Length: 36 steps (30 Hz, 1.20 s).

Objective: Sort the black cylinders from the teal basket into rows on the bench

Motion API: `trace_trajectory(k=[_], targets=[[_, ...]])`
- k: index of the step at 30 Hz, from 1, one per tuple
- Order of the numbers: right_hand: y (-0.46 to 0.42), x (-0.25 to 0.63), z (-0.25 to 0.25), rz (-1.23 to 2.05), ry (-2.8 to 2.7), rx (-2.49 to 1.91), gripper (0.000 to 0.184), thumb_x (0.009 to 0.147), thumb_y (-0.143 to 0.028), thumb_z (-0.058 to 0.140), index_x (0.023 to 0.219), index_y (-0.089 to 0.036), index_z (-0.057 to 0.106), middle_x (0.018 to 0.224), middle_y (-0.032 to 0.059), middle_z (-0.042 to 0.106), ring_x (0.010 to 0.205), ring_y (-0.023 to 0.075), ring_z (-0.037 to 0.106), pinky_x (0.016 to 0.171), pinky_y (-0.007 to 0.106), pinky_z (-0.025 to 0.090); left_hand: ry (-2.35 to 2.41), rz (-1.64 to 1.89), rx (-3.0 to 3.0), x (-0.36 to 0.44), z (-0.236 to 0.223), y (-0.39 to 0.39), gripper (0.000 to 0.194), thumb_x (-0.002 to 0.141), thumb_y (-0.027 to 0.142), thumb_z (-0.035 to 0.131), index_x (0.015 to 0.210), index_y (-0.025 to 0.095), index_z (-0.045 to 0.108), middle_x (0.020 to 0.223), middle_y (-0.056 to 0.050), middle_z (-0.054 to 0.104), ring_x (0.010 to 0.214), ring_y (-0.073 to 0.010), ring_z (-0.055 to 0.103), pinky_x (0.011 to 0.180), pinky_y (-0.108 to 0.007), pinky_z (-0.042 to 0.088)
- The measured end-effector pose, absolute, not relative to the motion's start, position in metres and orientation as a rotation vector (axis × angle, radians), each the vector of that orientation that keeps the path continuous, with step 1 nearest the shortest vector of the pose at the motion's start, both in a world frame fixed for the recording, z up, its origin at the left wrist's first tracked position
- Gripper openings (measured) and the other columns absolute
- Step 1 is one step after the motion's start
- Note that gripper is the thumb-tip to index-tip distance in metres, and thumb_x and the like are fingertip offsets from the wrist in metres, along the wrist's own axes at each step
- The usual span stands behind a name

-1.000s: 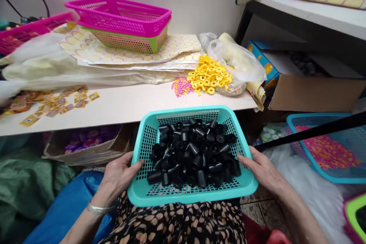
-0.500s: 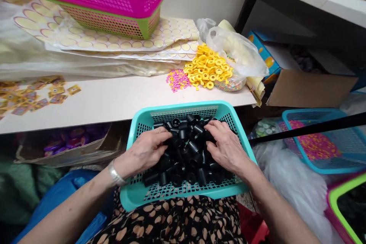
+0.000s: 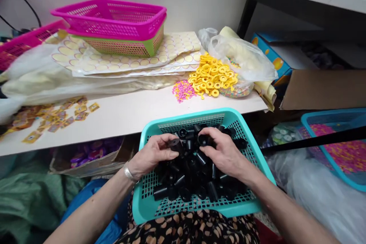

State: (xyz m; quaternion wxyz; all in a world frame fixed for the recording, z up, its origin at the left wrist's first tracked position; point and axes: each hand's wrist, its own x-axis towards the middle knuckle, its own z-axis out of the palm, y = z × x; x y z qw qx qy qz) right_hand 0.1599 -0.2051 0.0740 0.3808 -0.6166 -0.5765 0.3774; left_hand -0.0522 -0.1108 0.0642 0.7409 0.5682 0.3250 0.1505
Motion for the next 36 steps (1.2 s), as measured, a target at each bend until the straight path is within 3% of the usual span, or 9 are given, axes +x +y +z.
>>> trace_trajectory(k=[4,8,14,17,24,30,36], targets=[[-0.209,0.153,0.079,1.344,-0.742,-1.23,0.037,0.072,-0.023,0.07,0.107,-0.024,0.057,0.102,0.0033,0.065,0.094,0.0179,0.06,0.084,0.036,0.049,0.628,0.342,0.882,-0.049,0.069,-0.111,0.043,0.065,0.022,0.074,0.104,0.015,0.058,0.085,-0.003,0.061,0.07,-0.0104,0.058,0.06,-0.021,0.044],[-0.205,0.153,0.078,1.457,-0.518,-1.152,0.034,0.066,-0.025,0.076,0.097,-0.021,0.063,0.091,0.0024,0.068,0.083,0.0152,0.064,0.08,0.033,0.053,0.634,0.281,0.879,-0.044,0.064,-0.105,0.037,0.068,0.024,0.072,0.102,0.017,0.057,0.082,-0.002,0.061,0.069,-0.0125,0.06,0.06,-0.023,0.045],[-0.207,0.17,0.076,1.385,-0.485,-1.215,0.032,0.066,-0.026,0.076,0.095,-0.021,0.064,0.086,0.0016,0.068,0.083,0.0182,0.067,0.083,0.039,0.055,0.518,-0.062,1.664,-0.046,0.071,-0.088,0.029,0.065,0.019,0.071,0.094,0.017,0.067,0.085,-0.001,0.061,0.071,-0.012,0.054,0.063,-0.024,0.042],[-0.211,0.181,0.077,1.181,-0.485,-1.277,0.036,0.064,-0.025,0.078,0.098,-0.022,0.064,0.087,0.001,0.067,0.083,0.0189,0.067,0.084,0.041,0.055,0.591,0.007,1.927,-0.042,0.073,-0.07,0.019,0.071,0.02,0.062,0.089,0.016,0.067,0.083,-0.002,0.061,0.074,-0.0143,0.054,0.066,-0.026,0.042],[-0.217,0.188,0.06,1.011,-0.535,-1.429,0.036,0.059,-0.026,0.081,0.09,-0.02,0.065,0.082,0.0005,0.066,0.073,0.014,0.064,0.074,0.031,0.055,0.664,0.062,2.427,-0.007,0.063,-0.05,0.016,0.069,0.011,0.049,0.073,0.017,0.064,0.076,-0.003,0.062,0.073,-0.0169,0.056,0.066,-0.028,0.041],[-0.218,0.177,0.055,0.928,-0.728,-1.543,0.035,0.063,-0.027,0.078,0.094,-0.019,0.065,0.083,0.002,0.067,0.076,0.015,0.061,0.07,0.028,0.051,0.7,-0.113,2.527,0.021,0.042,-0.069,0.009,0.071,0.025,0.056,0.07,0.017,0.061,0.075,-0.007,0.063,0.077,-0.0237,0.059,0.066,-0.032,0.043],[-0.216,0.168,0.059,0.993,-0.861,-1.586,0.031,0.067,-0.026,0.072,0.096,-0.019,0.064,0.082,0.0012,0.066,0.067,0.0136,0.057,0.059,0.026,0.047,0.722,-0.127,2.512,0.018,0.037,-0.071,0.012,0.064,0.023,0.066,0.07,0.015,0.059,0.078,-0.007,0.059,0.079,-0.0254,0.058,0.066,-0.034,0.044]])
